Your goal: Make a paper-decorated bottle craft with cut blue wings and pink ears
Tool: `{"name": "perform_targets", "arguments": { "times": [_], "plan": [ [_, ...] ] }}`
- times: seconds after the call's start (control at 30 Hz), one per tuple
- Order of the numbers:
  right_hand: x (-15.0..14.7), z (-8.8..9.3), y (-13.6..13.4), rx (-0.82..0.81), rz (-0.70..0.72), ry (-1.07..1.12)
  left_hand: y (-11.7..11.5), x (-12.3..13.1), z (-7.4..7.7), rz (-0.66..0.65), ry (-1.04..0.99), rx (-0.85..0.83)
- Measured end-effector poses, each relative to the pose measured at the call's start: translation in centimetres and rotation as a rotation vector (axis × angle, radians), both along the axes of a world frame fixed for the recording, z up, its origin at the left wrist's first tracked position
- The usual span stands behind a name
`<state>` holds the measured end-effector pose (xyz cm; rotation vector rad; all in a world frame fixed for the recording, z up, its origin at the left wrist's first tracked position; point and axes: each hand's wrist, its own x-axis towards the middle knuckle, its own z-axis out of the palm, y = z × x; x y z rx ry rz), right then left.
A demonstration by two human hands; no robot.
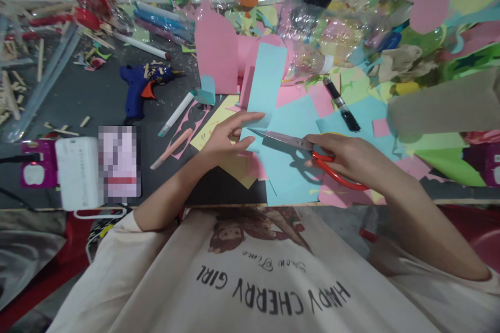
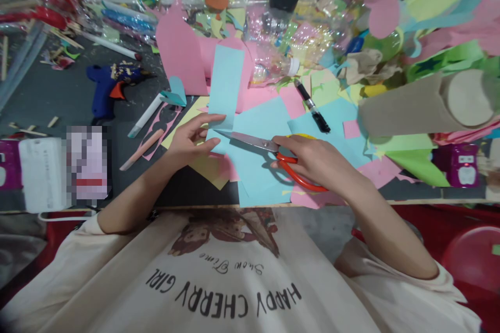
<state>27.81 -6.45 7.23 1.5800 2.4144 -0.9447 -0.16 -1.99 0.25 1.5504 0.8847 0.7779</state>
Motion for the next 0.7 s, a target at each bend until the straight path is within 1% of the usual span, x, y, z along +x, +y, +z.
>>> {"name": "perform_targets", "arguments": {
  "times": [0.17, 0.33, 0.5, 0.7],
  "plan": [
    [0.27, -0.25, -0.09, 0.002, 0.007, -0.023, 0.01, -0.01, 0.04, -0.015, 0.013, -0.032],
    [0.29, -0.46, -0.21, 0.045, 0.005, -0.063, -0.01, -0.08, 0.24, -0.023, 0.041, -0.043],
    [-0.02, -0.48, -0.2, 0.056, 0.009, -0.047, 0.0, 0.01, 0.34, -0.035, 0.057, -0.052],
    [-0.66, -0.42, -0.08, 0.042, 0.018, -0.051, -0.02, 0.14, 0.41, -0.054, 0.099, -0.022]
  ]
}}
